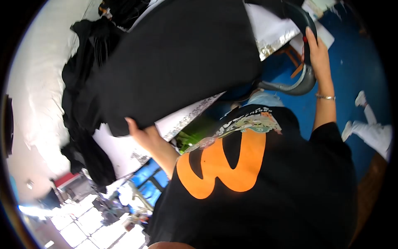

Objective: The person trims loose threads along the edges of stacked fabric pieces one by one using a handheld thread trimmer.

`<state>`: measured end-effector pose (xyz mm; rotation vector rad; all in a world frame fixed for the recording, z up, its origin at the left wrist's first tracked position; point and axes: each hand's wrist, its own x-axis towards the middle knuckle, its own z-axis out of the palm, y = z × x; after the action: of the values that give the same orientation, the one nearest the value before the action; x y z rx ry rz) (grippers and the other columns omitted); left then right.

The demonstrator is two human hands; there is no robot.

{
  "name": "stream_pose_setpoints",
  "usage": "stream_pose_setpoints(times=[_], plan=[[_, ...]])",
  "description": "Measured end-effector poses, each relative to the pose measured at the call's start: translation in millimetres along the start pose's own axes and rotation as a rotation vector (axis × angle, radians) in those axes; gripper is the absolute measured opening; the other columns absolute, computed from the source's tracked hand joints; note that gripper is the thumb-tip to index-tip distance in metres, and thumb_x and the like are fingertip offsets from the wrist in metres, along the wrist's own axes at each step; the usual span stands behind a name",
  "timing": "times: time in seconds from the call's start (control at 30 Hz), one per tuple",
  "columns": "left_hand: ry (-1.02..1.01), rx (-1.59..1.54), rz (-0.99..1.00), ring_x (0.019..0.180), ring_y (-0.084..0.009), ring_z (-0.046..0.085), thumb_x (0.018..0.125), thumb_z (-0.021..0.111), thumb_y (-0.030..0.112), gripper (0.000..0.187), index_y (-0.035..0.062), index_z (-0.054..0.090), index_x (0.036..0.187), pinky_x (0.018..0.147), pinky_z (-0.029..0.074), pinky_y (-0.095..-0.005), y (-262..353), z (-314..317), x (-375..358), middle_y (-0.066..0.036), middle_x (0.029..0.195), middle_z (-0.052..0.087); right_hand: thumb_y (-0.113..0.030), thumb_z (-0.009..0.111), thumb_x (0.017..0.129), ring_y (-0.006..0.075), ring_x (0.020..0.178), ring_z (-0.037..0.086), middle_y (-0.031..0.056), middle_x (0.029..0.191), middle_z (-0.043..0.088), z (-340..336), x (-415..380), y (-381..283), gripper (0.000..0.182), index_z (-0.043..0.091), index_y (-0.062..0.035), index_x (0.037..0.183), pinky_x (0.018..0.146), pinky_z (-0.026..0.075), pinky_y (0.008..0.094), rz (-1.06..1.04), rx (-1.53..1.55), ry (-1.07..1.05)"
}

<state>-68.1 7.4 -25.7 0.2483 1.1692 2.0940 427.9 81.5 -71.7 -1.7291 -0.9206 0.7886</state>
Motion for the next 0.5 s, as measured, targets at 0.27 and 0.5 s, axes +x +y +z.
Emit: stream_pose_setpoints(times=[0.27,0.5], plan=[[-0.298,0.94,-0.531,0.08,-0.021,0.073,0.102,0.066,0.018,0.028,-0.0037,0.065,0.119,0.069,0.062,-0.0322,-28,-153,-31,-0.013,0.105,0.076,-0.06,0.057,0.1,0.01,0.052,0.055,0.0014,0.062,0.056,11,-43,13,0.057,0.063,-0.0043,0.09,0.052,0.045,0.0256,0.054,0.031,0.047],[-0.961,1.495,1.12,0.112,-0.0407,0.062,0.082,0.084,0.034,0.054,0.0004,0.065,0.12,0.1,0.048,-0.0462,-105,25,85,-0.02,0.123,0.064,-0.053,0.059,0.102,0.0082,0.051,0.051,0.0009,0.064,0.054,29,-82,13,0.049,0.061,-0.0043,0.096,0.049,0.041,0.0245,0.041,0.06,-0.093]])
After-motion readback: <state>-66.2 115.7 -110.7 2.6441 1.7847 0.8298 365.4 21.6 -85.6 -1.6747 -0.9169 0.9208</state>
